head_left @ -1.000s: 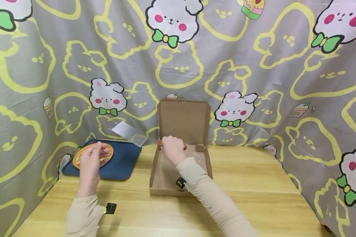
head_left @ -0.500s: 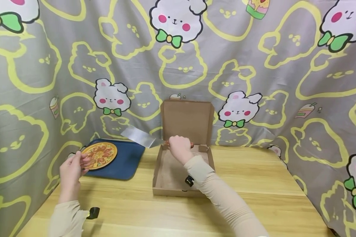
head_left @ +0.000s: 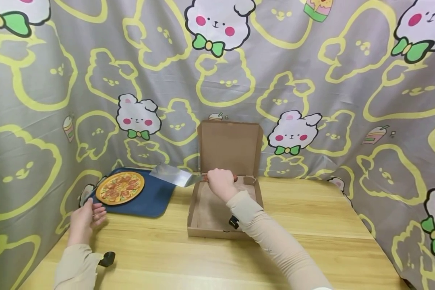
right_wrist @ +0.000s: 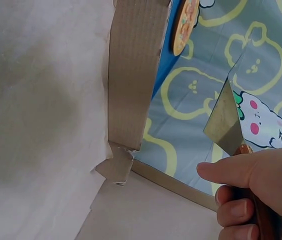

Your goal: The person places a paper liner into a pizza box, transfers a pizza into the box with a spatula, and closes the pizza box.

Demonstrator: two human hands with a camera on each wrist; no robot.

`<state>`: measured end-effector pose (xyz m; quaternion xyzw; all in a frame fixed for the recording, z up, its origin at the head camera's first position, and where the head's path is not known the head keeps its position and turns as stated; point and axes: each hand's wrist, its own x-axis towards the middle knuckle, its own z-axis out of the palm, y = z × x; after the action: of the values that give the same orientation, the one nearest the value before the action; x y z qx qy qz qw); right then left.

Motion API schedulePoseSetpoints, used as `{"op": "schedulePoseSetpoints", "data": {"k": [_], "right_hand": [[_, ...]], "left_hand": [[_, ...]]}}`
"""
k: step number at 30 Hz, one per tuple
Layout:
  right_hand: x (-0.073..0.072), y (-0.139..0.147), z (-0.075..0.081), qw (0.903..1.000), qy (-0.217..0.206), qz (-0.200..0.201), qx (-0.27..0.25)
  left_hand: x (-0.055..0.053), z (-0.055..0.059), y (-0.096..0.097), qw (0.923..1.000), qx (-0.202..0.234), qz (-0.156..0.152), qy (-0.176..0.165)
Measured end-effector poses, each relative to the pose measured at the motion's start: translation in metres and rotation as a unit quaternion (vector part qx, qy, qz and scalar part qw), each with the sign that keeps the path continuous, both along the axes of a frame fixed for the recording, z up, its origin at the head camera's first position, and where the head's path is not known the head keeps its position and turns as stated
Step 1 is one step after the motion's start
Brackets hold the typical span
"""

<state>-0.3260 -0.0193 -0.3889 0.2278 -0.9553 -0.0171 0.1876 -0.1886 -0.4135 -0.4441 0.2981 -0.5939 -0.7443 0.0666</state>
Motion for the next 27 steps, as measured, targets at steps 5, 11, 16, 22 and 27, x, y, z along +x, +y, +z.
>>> {"op": "schedulePoseSetpoints", "data": {"k": [5,11,16,22,27], "right_hand": [[-0.001,-0.002,-0.001,0.9999,0.009,0.008,0.001],[-0.001,-0.008,-0.004,0.9998,-0.007,0.010,0.018],[-0.002,-0.013,-0.005,0.9993,-0.018,0.013,0.030],[-0.004,-0.022,-0.008,0.9989,-0.018,0.019,0.038],[-0.006,-0.032,-0.011,0.9986,-0.021,0.028,0.041]], "left_hand": [[-0.007,-0.011,-0.012,0.9995,0.003,-0.024,-0.018],[-0.012,-0.021,-0.020,0.9981,0.014,-0.052,-0.028],[-0.014,-0.024,-0.025,0.9976,0.019,-0.060,-0.029],[-0.021,-0.025,-0.028,0.9970,0.024,-0.056,-0.047],[-0.026,-0.025,-0.030,0.9961,0.005,-0.061,-0.064]]}}
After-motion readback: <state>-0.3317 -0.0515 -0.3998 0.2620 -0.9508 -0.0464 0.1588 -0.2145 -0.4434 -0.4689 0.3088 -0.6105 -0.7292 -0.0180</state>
